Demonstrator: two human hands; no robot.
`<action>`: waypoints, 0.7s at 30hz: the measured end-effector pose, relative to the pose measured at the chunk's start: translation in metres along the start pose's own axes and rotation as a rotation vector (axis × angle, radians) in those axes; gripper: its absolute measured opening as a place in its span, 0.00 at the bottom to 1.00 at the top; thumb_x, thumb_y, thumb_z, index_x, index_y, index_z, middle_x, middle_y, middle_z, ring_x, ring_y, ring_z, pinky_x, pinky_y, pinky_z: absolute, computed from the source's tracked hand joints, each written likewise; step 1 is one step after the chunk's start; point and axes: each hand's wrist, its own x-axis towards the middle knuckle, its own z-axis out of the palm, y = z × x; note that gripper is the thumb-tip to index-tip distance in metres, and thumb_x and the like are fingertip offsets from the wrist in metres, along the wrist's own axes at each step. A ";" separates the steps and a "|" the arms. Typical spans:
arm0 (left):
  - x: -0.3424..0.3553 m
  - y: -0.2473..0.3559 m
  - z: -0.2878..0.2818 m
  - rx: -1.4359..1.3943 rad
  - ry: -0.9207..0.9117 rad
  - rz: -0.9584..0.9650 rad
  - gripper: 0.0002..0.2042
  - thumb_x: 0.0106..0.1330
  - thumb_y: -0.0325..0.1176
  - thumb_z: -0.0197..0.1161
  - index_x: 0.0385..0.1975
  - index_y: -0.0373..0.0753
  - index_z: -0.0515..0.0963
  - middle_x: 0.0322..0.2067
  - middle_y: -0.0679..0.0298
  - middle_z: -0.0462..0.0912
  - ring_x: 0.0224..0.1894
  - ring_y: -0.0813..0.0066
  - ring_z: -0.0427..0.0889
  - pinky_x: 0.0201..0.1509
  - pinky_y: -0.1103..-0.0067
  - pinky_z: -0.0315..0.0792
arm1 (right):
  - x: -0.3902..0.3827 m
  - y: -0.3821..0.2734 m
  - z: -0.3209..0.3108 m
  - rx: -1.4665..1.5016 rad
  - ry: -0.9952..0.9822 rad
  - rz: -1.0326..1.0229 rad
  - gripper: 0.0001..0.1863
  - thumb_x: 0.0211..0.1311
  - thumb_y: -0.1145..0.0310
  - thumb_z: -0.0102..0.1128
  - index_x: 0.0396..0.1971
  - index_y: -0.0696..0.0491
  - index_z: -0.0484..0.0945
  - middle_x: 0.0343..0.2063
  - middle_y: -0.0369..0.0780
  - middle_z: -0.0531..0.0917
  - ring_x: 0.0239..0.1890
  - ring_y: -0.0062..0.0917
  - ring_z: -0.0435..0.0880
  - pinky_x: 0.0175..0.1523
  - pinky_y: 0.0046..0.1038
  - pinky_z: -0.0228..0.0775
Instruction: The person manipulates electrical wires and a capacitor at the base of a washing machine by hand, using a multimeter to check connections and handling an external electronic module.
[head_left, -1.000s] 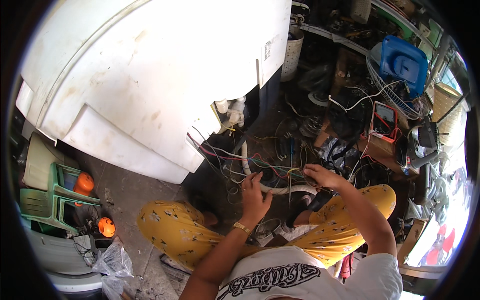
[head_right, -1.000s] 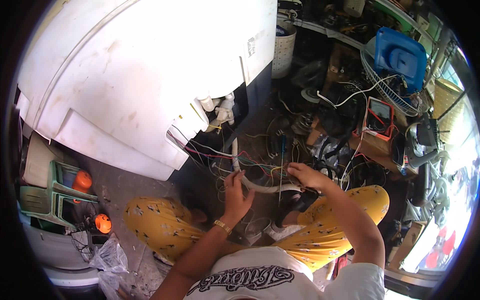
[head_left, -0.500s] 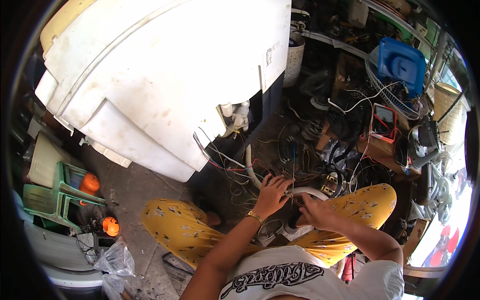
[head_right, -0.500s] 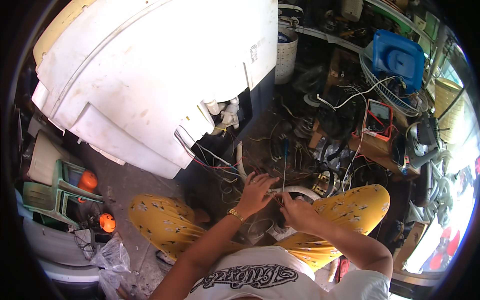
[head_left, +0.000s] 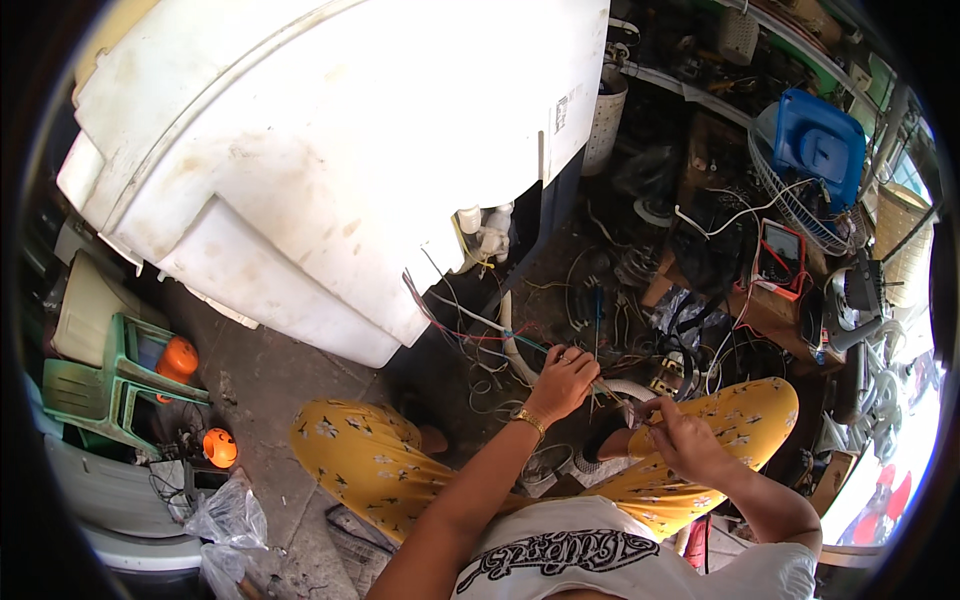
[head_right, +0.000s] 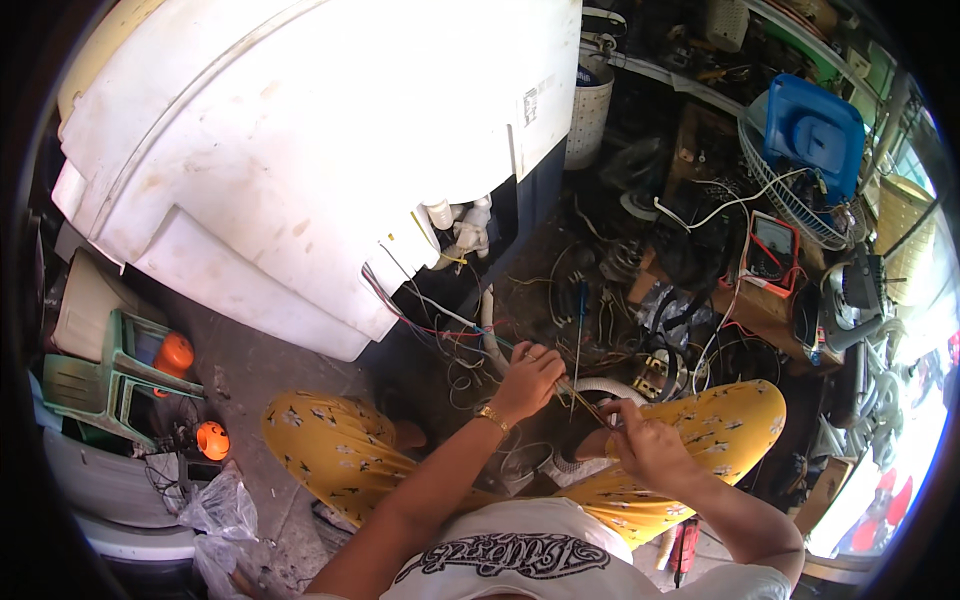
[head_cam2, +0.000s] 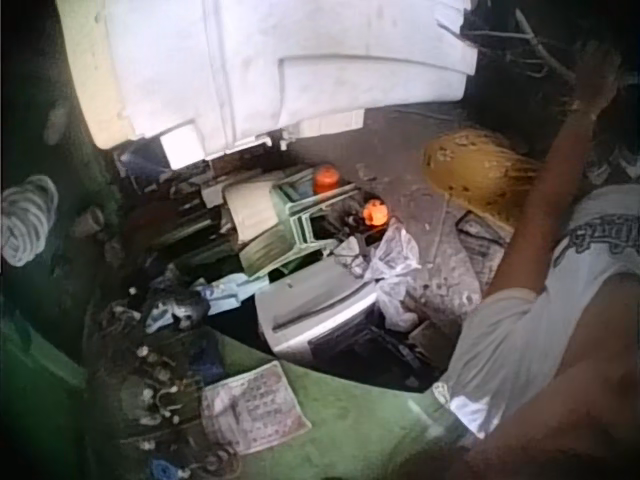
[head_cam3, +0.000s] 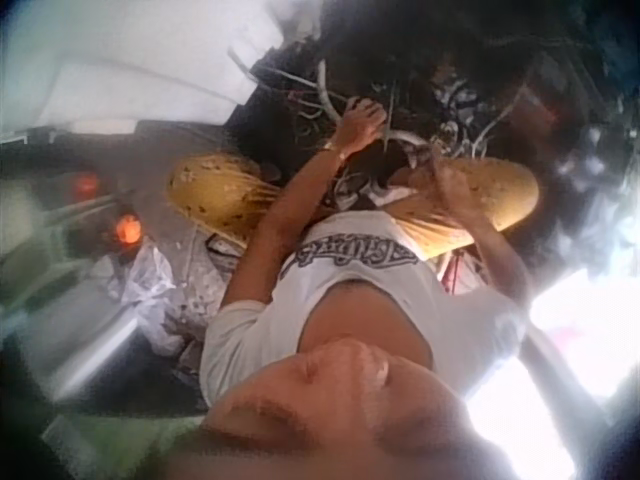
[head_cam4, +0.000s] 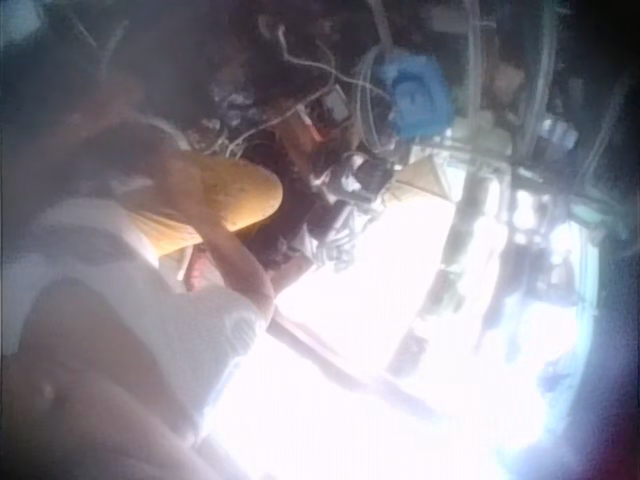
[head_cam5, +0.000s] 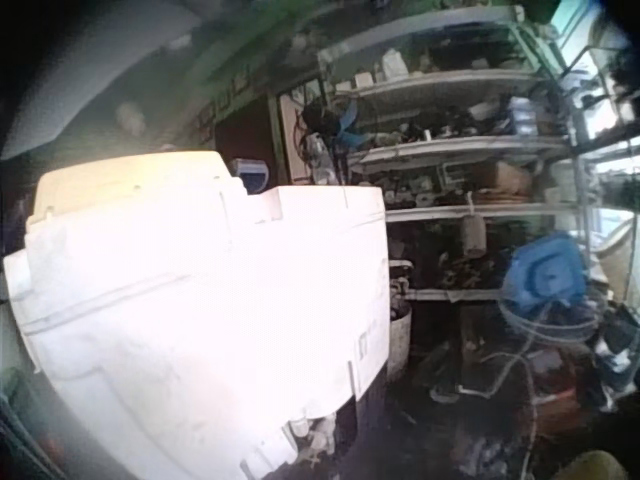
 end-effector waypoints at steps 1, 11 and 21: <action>0.002 -0.002 0.000 -0.007 0.008 0.012 0.11 0.56 0.31 0.68 0.35 0.42 0.73 0.38 0.66 0.76 0.47 0.66 0.73 0.57 0.64 0.63 | 0.001 -0.001 -0.003 0.045 0.006 0.025 0.19 0.65 0.70 0.52 0.55 0.54 0.64 0.27 0.49 0.82 0.33 0.46 0.83 0.39 0.43 0.72; 0.008 -0.021 0.010 -0.129 -0.057 0.154 0.12 0.52 0.33 0.69 0.32 0.44 0.72 0.33 0.68 0.74 0.43 0.66 0.74 0.50 0.69 0.67 | 0.004 0.007 0.003 -0.184 -0.060 0.027 0.09 0.66 0.67 0.50 0.39 0.52 0.78 0.31 0.44 0.84 0.34 0.43 0.83 0.43 0.43 0.73; 0.011 -0.023 0.021 -0.071 -0.111 0.134 0.11 0.55 0.36 0.67 0.32 0.45 0.72 0.31 0.68 0.75 0.42 0.68 0.75 0.49 0.70 0.68 | -0.013 -0.006 0.003 -0.030 -0.037 0.020 0.07 0.64 0.68 0.53 0.38 0.51 0.78 0.23 0.46 0.82 0.27 0.44 0.82 0.35 0.41 0.74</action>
